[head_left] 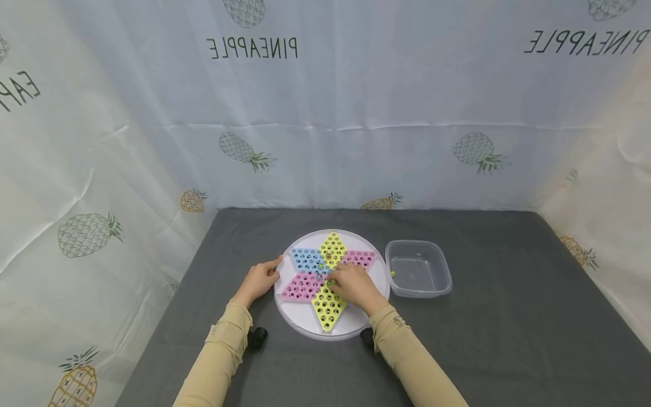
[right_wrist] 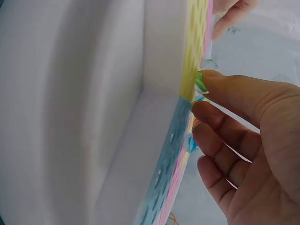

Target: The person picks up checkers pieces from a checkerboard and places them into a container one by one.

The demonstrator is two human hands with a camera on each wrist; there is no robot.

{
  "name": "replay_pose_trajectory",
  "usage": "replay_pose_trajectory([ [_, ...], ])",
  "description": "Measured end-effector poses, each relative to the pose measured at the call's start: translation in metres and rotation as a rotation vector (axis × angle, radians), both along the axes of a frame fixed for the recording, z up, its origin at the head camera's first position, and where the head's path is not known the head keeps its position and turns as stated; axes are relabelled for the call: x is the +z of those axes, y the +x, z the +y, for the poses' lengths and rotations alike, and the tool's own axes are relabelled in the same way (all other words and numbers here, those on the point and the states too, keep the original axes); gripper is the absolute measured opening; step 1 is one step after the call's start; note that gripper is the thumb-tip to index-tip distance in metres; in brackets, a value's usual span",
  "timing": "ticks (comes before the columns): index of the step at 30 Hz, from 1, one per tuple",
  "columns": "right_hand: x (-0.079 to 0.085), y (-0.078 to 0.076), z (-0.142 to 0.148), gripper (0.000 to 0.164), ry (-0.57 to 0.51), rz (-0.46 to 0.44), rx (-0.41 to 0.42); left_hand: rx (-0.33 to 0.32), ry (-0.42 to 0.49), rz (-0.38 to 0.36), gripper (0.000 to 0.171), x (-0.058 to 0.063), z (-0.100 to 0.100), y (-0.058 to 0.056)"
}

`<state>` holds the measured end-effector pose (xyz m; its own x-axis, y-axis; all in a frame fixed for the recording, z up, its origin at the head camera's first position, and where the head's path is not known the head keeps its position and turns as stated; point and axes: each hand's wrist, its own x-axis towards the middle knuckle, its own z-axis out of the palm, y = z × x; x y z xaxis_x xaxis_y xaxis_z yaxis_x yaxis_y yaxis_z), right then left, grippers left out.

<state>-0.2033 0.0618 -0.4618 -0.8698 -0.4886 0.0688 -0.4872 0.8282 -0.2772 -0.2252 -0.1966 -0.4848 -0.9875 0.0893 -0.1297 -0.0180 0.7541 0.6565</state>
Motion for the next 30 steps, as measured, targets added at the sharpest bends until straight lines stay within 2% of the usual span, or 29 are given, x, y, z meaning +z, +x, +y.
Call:
replay_pose_trajectory([
  [12,0.001,-0.003,-0.003,0.015,-0.007,0.011,0.003,0.011,0.005,-0.01,0.05,0.004,0.0,0.0],
  [21,0.001,-0.002,-0.001,0.016,-0.049,-0.014,0.004,0.013,0.002,-0.018,0.05,0.003,0.0,0.001],
  [30,0.015,0.003,0.012,0.018,-0.123,0.021,-0.014,-0.001,0.006,-0.012,0.05,0.002,-0.001,0.0],
])
